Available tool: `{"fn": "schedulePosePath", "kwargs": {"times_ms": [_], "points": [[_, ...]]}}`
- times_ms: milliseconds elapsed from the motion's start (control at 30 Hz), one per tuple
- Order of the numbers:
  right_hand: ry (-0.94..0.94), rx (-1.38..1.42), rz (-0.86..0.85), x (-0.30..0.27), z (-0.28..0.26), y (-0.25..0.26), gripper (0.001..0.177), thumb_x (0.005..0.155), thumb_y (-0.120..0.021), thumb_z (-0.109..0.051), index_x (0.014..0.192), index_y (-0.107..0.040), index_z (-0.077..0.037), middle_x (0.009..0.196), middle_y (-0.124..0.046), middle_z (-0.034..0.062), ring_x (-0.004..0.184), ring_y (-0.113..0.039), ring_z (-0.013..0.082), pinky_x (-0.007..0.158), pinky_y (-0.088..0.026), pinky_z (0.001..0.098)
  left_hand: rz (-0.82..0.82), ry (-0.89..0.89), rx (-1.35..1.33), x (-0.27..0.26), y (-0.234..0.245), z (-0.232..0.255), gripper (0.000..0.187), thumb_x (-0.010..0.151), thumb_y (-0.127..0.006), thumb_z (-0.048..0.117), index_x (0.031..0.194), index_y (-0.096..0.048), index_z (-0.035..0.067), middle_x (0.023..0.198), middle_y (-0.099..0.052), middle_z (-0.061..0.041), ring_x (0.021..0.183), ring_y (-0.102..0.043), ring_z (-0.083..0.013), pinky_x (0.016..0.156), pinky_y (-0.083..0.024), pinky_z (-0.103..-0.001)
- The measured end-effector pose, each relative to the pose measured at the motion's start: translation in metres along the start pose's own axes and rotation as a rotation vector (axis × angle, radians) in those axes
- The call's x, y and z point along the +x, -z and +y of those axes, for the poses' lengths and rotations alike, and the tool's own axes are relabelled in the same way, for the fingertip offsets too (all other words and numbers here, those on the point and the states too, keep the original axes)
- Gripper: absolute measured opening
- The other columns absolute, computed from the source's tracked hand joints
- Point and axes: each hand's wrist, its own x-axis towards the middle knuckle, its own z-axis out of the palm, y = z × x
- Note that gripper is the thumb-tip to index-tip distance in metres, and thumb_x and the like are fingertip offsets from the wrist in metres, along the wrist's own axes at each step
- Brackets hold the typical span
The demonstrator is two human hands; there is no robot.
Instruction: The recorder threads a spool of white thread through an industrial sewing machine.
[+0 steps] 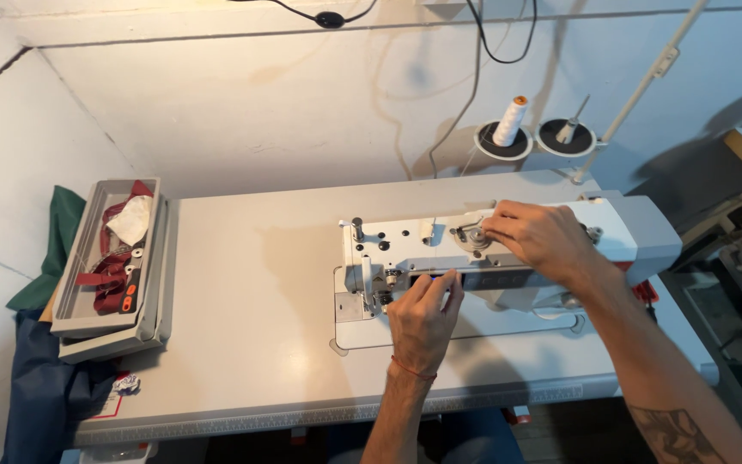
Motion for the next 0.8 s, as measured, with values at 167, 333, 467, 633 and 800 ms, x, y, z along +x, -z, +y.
{"fn": "schedulePosePath", "kwargs": {"times_ms": [167, 333, 467, 633, 800], "points": [[-0.034, 0.1, 0.21, -0.026, -0.023, -0.005, 0.014, 0.088, -0.073, -0.022, 0.099, -0.079, -0.014, 0.094, -0.073, -0.0033, 0.081, -0.071, 0.0162, 0.065, -0.059, 0.0328, 0.012, 0.014, -0.024, -0.001, -0.001, 0.006, 0.009, 0.091, -0.081, 0.01, 0.096, -0.075, 0.006, 0.069, -0.062, -0.001, 0.052, -0.06, -0.0116, 0.044, -0.048, -0.028], [-0.092, 0.08, 0.379, -0.031, -0.036, -0.018, 0.009, 0.089, -0.076, -0.018, 0.095, -0.077, -0.011, 0.088, -0.071, -0.0008, 0.082, -0.072, 0.0182, 0.063, -0.058, 0.0337, 0.045, -0.005, -0.045, -0.002, 0.001, 0.014, 0.009, 0.091, -0.08, 0.01, 0.096, -0.074, 0.006, 0.073, -0.064, -0.002, 0.058, -0.064, -0.0131, 0.05, -0.052, -0.028], [-0.158, 0.146, 0.403, -0.042, -0.041, -0.028, 0.009, 0.089, -0.078, -0.017, 0.095, -0.077, -0.01, 0.087, -0.07, -0.0002, 0.079, -0.071, 0.0188, 0.062, -0.058, 0.0333, 0.057, -0.006, -0.043, -0.007, 0.006, 0.02, 0.01, 0.09, -0.081, 0.01, 0.096, -0.074, 0.006, 0.075, -0.064, -0.003, 0.059, -0.064, -0.0141, 0.051, -0.051, -0.029], [-0.037, 0.069, 0.417, -0.033, -0.044, -0.018, 0.012, 0.089, -0.072, -0.012, 0.101, -0.075, -0.01, 0.093, -0.07, 0.001, 0.081, -0.071, 0.0215, 0.063, -0.058, 0.0345, 0.004, 0.008, 0.003, -0.014, 0.008, 0.02, 0.009, 0.089, -0.082, 0.01, 0.094, -0.076, 0.005, 0.071, -0.061, -0.004, 0.054, -0.061, -0.0149, 0.049, -0.05, -0.03], [0.097, -0.03, 0.166, 0.014, -0.027, 0.012, 0.011, 0.089, -0.065, -0.015, 0.096, -0.074, -0.013, 0.096, -0.069, 0.0011, 0.082, -0.072, 0.0241, 0.063, -0.057, 0.0392, 0.034, -0.062, 0.017, -0.016, 0.01, 0.022, 0.008, 0.092, -0.079, 0.011, 0.097, -0.075, 0.006, 0.076, -0.064, -0.002, 0.062, -0.064, -0.0142, 0.052, -0.052, -0.029]]}}
